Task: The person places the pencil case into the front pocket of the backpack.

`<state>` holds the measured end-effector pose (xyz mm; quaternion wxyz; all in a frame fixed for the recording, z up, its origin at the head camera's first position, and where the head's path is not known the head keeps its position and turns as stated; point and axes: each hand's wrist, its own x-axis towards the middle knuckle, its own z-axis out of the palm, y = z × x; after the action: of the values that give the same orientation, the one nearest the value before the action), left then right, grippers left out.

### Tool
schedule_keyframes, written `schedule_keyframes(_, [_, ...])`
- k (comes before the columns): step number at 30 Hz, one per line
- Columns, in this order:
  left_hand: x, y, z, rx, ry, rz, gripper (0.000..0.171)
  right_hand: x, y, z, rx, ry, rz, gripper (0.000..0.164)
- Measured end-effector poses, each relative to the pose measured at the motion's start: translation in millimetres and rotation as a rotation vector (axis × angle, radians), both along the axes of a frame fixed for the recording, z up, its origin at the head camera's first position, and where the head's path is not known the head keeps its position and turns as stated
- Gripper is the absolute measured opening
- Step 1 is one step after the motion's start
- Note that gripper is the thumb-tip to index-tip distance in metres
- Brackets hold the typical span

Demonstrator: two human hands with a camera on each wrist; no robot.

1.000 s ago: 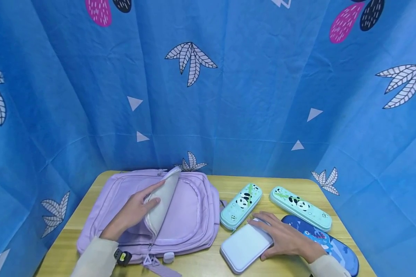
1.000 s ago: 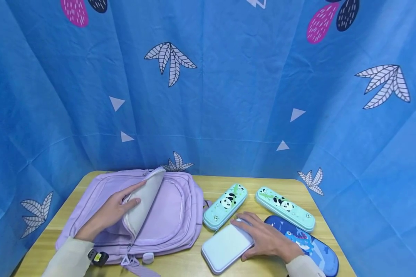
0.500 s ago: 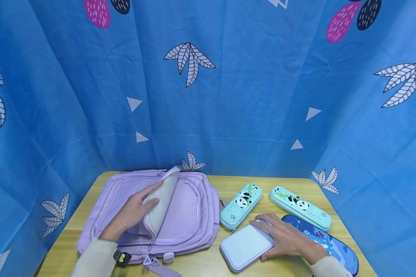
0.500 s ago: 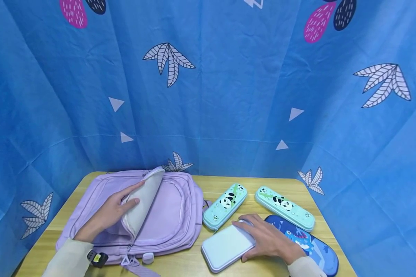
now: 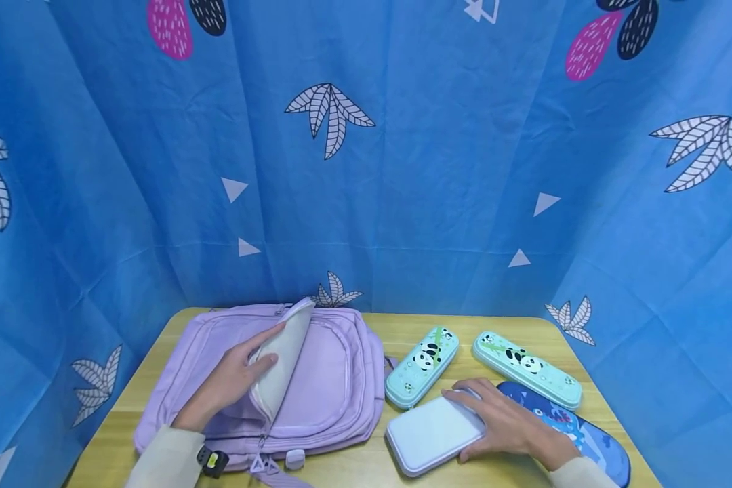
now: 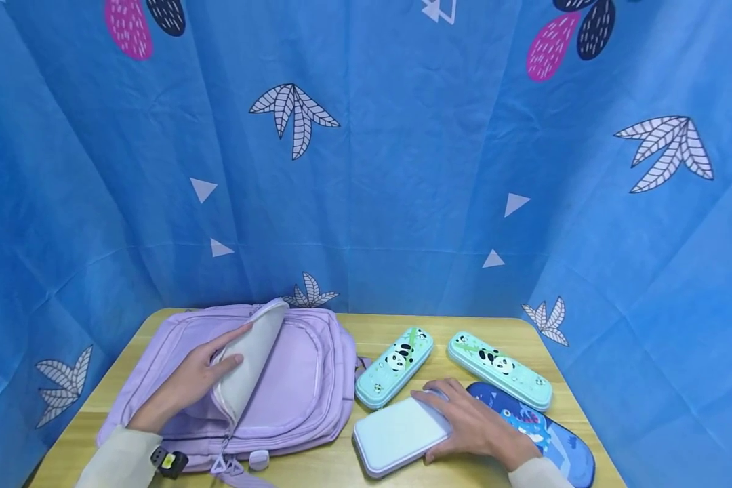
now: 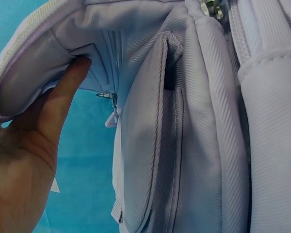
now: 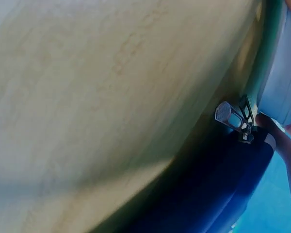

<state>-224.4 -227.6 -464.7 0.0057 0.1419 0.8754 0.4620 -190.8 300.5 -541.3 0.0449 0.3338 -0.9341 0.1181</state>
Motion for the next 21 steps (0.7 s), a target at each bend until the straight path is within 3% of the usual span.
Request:
schedule_keyframes(4, [0.2, -0.1, -0.8, 0.001, 0.013, -0.006, 0.058, 1.5, 0.3, 4.7, -0.005, 0.01, -0.042, 0.106])
schedule_keyframes(21, [2.8, -0.8, -1.4, 0.012, 0.029, 0.005, 0.057, 4.9, -3.2, 16.6, -0.046, 0.18, -0.021, 0.099])
